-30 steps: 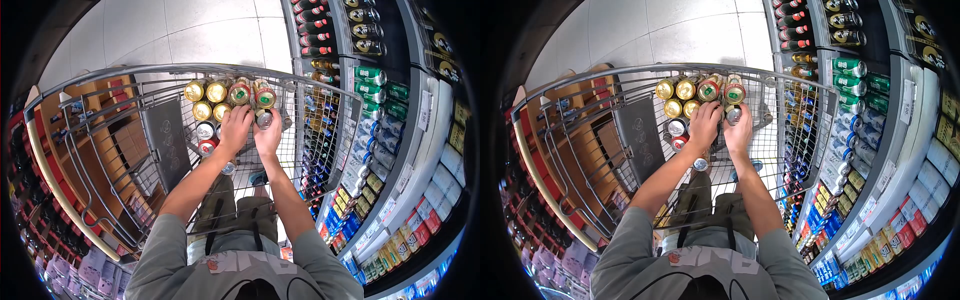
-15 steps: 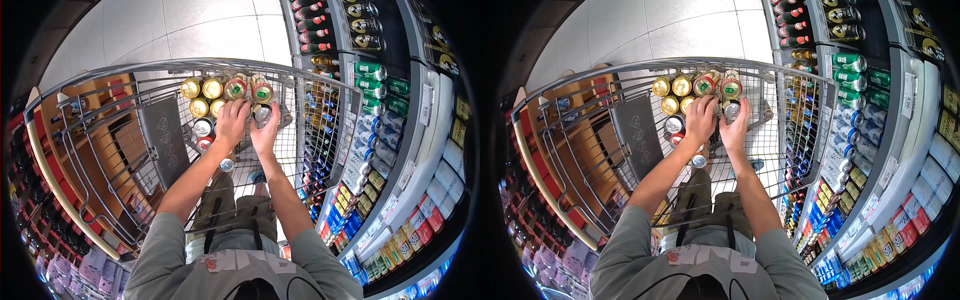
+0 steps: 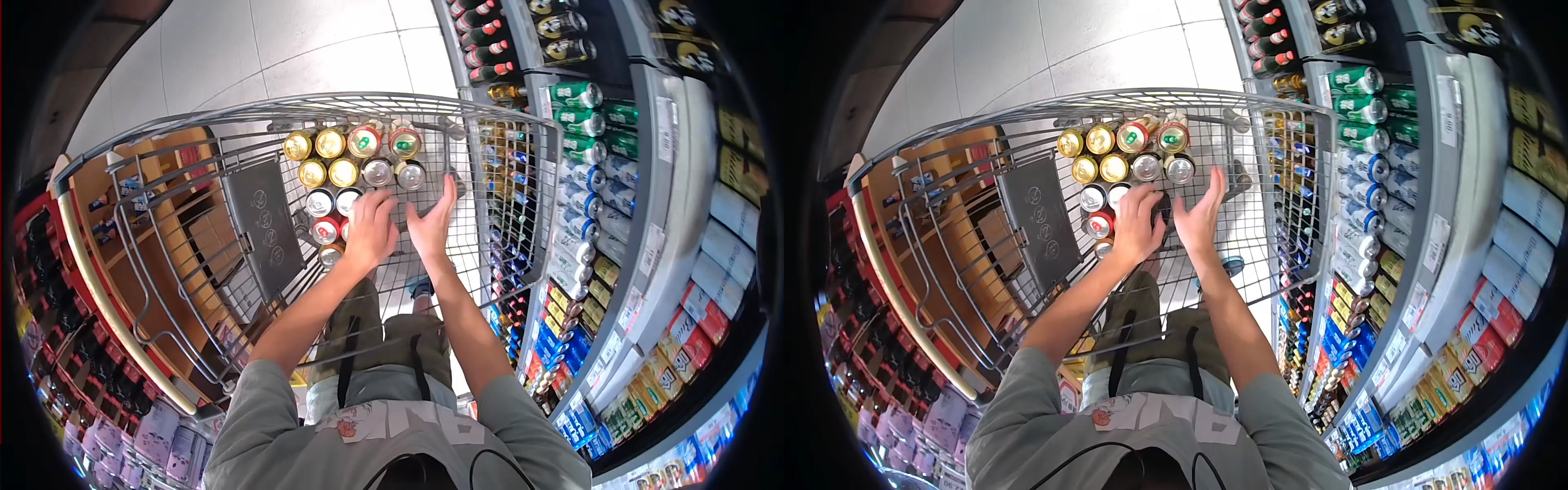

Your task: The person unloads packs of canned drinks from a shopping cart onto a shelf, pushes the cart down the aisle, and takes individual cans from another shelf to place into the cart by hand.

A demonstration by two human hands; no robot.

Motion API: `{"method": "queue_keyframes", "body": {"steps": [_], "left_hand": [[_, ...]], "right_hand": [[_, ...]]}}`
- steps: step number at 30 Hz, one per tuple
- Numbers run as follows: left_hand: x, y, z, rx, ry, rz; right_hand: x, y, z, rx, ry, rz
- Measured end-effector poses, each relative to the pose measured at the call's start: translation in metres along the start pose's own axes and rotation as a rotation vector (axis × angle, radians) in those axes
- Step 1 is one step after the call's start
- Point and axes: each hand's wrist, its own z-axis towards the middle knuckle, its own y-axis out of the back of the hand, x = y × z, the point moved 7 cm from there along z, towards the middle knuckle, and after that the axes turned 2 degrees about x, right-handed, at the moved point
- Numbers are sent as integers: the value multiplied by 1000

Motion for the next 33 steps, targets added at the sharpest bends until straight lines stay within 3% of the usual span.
{"method": "queue_keyframes", "body": {"steps": [4,7,8,9,11,13,18,21,26,29,33], "left_hand": [[-41,14,-28,70,-120,-122],[-74,15,-43,258,-17,-266],[-79,5,-52,327,78,-339],[-89,-2,-57,338,35,-386],[-115,-12,-68,388,164,-605],[-156,-13,-73,470,174,-576],[-260,-43,-93,690,-16,-606],[-320,-60,-109,674,-202,-447],[-394,-118,-170,695,-234,-418],[-446,-172,-231,837,-254,-519],[-577,-210,-293,1078,-580,-564]], "right_hand": [[6,53,-36,37,-114,79],[31,115,-80,134,-130,229],[27,130,-101,155,-177,269],[38,153,-121,239,-291,295],[38,196,-168,233,-263,274],[36,249,-214,122,-277,201],[3,350,-332,2,-330,202],[-17,402,-388,-84,-239,254],[-64,473,-468,-181,-251,214],[-81,533,-518,-304,-190,239],[-90,634,-580,-553,-133,243]]}}
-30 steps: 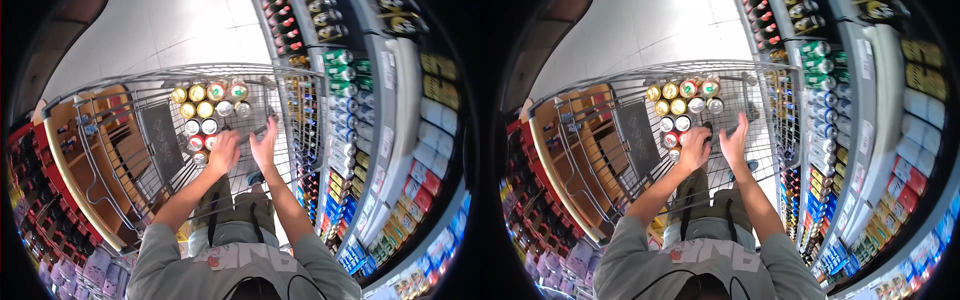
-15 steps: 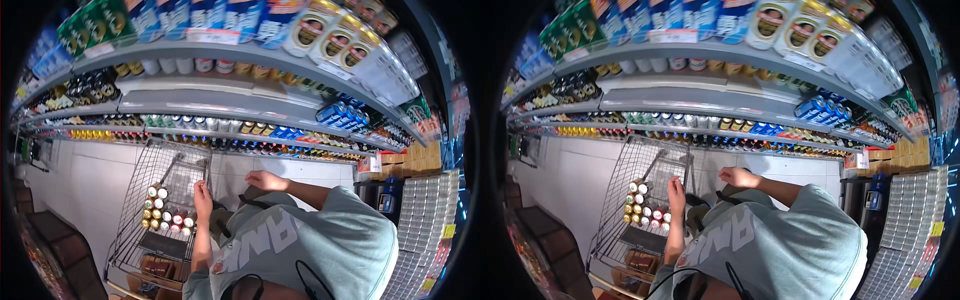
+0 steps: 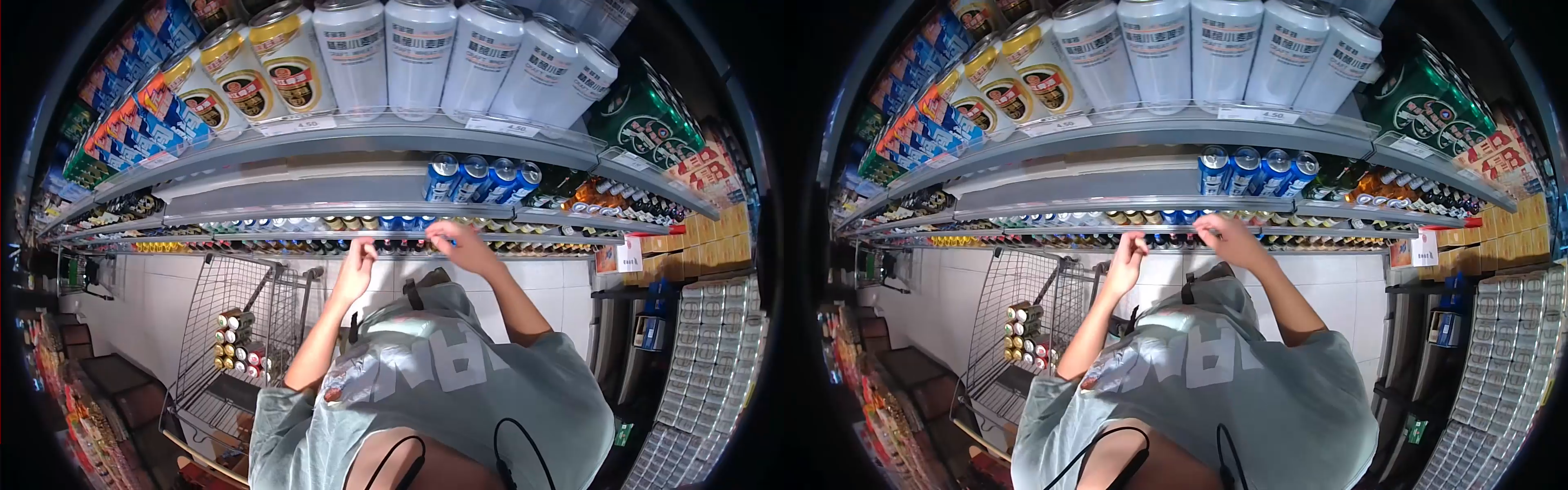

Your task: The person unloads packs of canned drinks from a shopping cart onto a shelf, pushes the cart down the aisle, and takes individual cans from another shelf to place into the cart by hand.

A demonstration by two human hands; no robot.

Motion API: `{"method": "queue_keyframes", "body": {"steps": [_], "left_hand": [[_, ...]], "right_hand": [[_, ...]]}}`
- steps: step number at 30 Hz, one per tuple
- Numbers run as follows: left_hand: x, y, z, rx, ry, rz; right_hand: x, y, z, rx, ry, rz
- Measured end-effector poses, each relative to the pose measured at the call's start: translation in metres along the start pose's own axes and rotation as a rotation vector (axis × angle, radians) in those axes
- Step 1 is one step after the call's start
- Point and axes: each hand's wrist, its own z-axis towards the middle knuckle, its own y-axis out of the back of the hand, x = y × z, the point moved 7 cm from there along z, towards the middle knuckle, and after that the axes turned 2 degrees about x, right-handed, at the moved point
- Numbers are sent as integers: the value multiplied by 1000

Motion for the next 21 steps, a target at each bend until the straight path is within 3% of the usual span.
{"method": "queue_keyframes", "body": {"steps": [2,6,8,10,11,13,15,17,19,21], "left_hand": [[-74,-21,40,39,84,197],[-159,-54,111,-11,-403,592],[-178,-68,140,-3,-491,683],[-167,-84,172,203,-208,815],[-170,-86,183,198,-202,824],[-161,-102,194,385,-174,882],[-140,-110,213,461,-335,975],[-124,-114,223,510,-409,1040],[-111,-113,226,539,-218,916],[-107,-111,224,521,-202,883]], "right_hand": [[35,61,4,-65,4,-77],[54,148,23,-185,137,-358],[43,166,42,-91,7,-620],[24,167,60,-24,83,-782],[25,163,65,21,112,-805],[17,157,72,71,137,-822],[-12,144,87,254,50,-713],[-10,143,90,232,106,-795],[-5,140,91,174,189,-880],[-4,140,90,182,187,-873]]}}
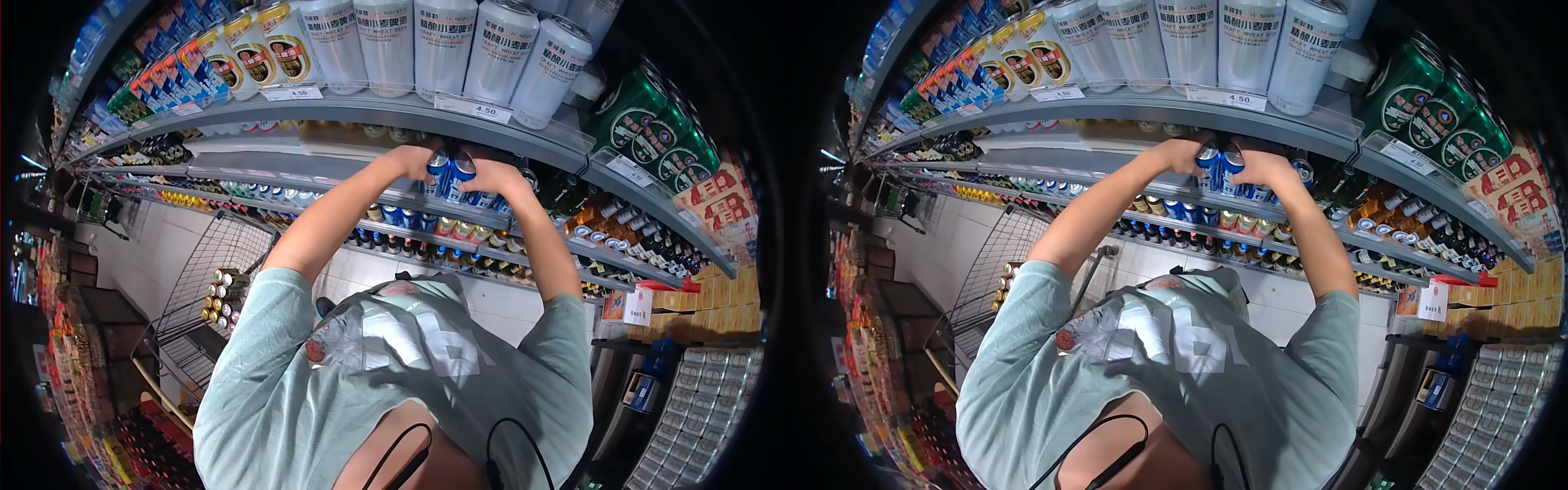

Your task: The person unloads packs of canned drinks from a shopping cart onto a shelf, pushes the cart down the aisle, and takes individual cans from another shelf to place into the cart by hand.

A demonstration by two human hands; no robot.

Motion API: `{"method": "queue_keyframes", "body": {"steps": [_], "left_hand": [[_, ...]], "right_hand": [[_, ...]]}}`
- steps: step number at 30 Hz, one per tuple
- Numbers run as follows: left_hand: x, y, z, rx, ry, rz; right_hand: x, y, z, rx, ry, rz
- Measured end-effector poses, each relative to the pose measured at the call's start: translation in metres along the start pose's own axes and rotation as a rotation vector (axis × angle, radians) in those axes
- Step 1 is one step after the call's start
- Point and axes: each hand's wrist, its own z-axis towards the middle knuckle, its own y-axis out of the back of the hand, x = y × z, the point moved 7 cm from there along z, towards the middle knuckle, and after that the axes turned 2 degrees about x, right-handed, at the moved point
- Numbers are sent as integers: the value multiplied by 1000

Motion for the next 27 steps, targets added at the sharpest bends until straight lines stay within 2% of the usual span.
{"method": "queue_keyframes", "body": {"steps": [3,5,8,9,13,15,16,18,20,25,27], "left_hand": [[-1,1,-8,-81,12,-44],[-7,5,-18,-52,103,-73],[-10,8,-38,-116,137,-65],[-1,4,-48,-329,62,-40],[-13,30,-113,-483,78,-175],[-8,38,-154,-592,109,-177],[-6,43,-179,-642,167,-221],[8,48,-232,-733,264,-318],[25,41,-289,-836,354,-377],[74,4,-440,-959,647,-298],[94,-11,-502,-953,842,-239]], "right_hand": [[0,1,3,-7,25,-25],[1,1,8,39,-54,-15],[22,15,7,125,-65,-81],[28,16,8,130,-69,-118],[67,28,7,101,-35,-94],[97,43,6,175,-184,-31],[110,42,8,201,-151,-48],[150,51,16,23,100,-53],[188,43,30,70,182,7],[295,-1,84,177,390,246],[342,-33,113,277,358,355]]}}
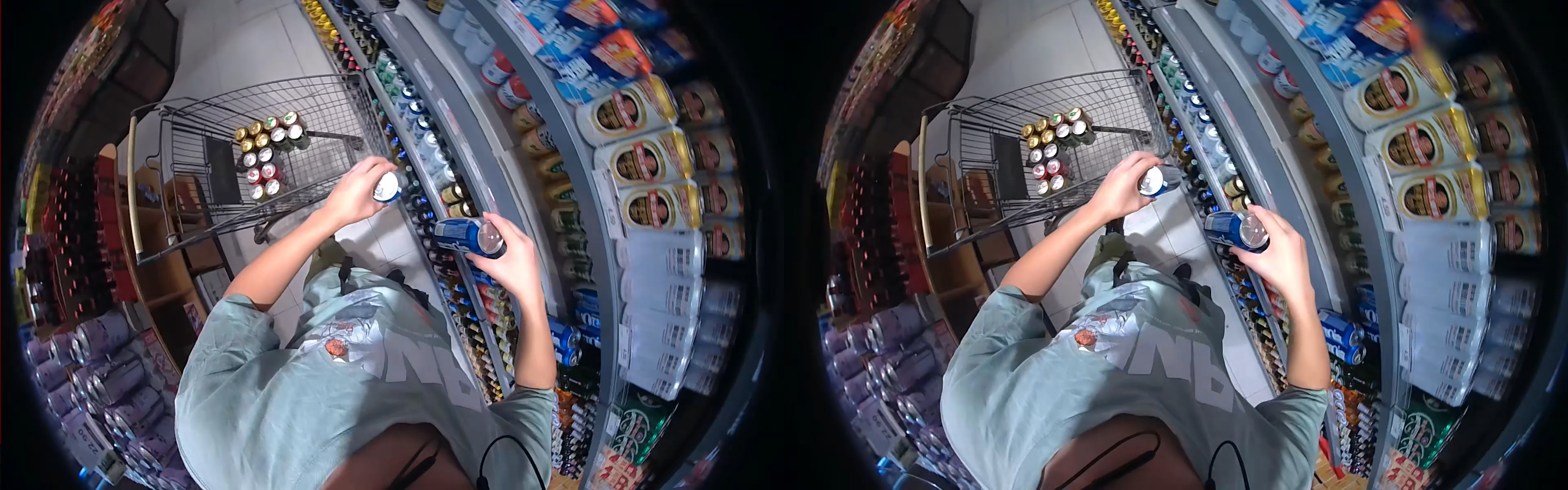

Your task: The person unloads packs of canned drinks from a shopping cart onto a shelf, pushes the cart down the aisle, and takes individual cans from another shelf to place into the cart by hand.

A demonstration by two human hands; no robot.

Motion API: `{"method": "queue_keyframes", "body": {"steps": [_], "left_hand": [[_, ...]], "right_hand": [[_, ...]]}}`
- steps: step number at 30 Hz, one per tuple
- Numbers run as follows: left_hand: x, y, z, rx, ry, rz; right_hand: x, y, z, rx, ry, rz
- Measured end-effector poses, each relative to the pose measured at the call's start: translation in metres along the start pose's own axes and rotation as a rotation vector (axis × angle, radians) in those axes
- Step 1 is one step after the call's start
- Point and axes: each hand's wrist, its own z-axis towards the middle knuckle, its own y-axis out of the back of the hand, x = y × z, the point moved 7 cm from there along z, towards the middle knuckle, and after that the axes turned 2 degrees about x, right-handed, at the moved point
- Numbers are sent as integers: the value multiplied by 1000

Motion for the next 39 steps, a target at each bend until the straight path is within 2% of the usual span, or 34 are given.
{"method": "queue_keyframes", "body": {"steps": [3,6,7,12,14,16,18,20,22,24,28,35,39], "left_hand": [[90,41,-26,-72,158,126],[173,79,-51,-168,274,163],[194,89,-56,-179,298,152],[301,103,-71,-202,435,79],[346,87,-70,-192,338,120],[384,72,-65,-132,360,87],[423,51,-64,-32,426,82],[454,32,-63,-38,357,196],[476,23,-62,-19,380,204],[491,20,-62,-83,360,333],[511,13,-62,-119,392,361],[528,15,-60,-168,511,353],[534,9,-62,-183,506,355]], "right_hand": [[30,-65,80,116,64,-24],[69,-126,155,90,333,-6],[78,-146,178,99,349,47],[92,-271,286,232,243,97],[84,-330,321,261,198,169],[69,-391,348,252,125,223],[53,-449,369,295,70,197],[40,-495,383,296,79,110],[23,-537,388,347,6,96],[14,-564,396,304,-38,93],[10,-601,403,281,-144,78],[19,-622,402,117,-162,141],[19,-628,402,76,-184,125]]}}
